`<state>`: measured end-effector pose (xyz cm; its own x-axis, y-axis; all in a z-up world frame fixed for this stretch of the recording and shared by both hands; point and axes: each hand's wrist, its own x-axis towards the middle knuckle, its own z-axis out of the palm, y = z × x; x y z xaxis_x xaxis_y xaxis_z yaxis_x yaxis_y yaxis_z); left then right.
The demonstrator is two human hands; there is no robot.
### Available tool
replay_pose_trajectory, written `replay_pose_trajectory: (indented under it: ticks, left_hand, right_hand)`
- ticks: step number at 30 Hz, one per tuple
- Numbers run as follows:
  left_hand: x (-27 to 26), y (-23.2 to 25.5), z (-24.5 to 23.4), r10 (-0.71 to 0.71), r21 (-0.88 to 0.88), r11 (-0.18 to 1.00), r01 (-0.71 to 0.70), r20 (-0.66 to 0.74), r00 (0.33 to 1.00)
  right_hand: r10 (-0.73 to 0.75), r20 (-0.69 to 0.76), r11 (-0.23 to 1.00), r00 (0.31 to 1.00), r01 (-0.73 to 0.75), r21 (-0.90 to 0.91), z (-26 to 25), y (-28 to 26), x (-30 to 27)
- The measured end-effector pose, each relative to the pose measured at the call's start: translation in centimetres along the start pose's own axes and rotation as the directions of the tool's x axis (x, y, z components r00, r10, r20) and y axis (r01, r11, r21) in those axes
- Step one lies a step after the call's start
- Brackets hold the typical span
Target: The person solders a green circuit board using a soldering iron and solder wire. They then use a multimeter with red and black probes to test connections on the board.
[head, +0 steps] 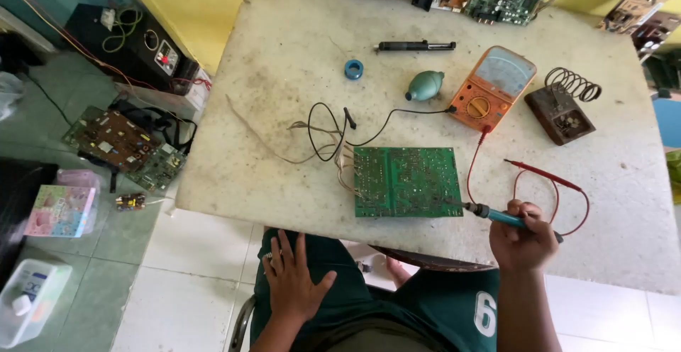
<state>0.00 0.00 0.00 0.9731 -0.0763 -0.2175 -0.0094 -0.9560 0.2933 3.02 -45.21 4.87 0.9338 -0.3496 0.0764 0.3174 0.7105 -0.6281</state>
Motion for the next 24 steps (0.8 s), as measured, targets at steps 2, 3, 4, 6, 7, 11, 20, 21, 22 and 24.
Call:
replay_pose_trajectory:
  ticks: [2, 3, 4, 6, 7, 11, 20, 21, 22, 24]
  left_hand:
    - [0.6, 0.7, -1.3, -0.02, -0.215, 0.977, -0.01, -0.141, 0.99]
    - [0.3, 1.0, -1.8, -0.074, -0.421, 0.906, -0.043, -0.259, 0.963]
    - [-0.2, 0.5, -0.9, -0.076, -0.419, 0.907, -0.038, -0.253, 0.964]
    - [-1.0, -0.4, 0.6, -0.185, -0.502, 0.863, -0.055, -0.416, 0.89]
    - [-1.0, -0.2, 0.5, -0.181, -0.501, 0.863, -0.061, -0.419, 0.89]
    - [0.2, 1.3, -0.3, -0.111, -0.529, 0.758, -0.381, -0.681, 0.724]
    - [9.3, 11.8, -3.0, 0.038, -0.186, 0.451, -0.873, -0.973, 0.227]
    - [11.2, 12.2, -3.2, 0.133, -0.001, 0.424, -0.906, -0.989, 0.064]
    - [14.4, 13.1, -4.4, 0.128, -0.01, 0.425, -0.905, -0.989, 0.071]
    - [21.5, 14.9, -7.4, 0.26, -0.036, 0.33, -0.943, -0.957, 0.128]
  right_hand:
    - [0.003, 0.063, 1.0, 0.998, -0.003, 0.01, 0.0, 0.3, 1.3]
    - [0.013, 0.118, 1.0, 0.993, -0.014, 0.013, -0.1, 0.3, 1.6]
    - [0.018, 0.113, 1.0, 0.993, -0.019, 0.013, -0.5, 0.7, 1.9]
    - [0.042, -0.168, 0.996, 0.985, -0.028, 0.081, -1.4, 1.4, 2.7]
    - [0.036, -0.167, 0.996, 0.985, -0.023, 0.083, -1.9, 1.4, 2.7]
    - [0.082, -0.107, 0.993, 0.991, -0.071, 0.098, -2.9, 1.6, 2.9]
    - [0.065, -0.042, 0.989, 0.997, -0.059, 0.132, -4.3, 2.2, 3.6]
    - [0.052, -0.045, 0.99, 0.998, -0.046, 0.132, -5.8, 2.4, 3.5]
    - [0.055, -0.049, 0.991, 0.997, -0.049, 0.126, -6.1, 2.3, 3.5]
    - [0.076, -0.047, 0.988, 0.996, -0.069, 0.137, -6.4, 2.3, 4.1]
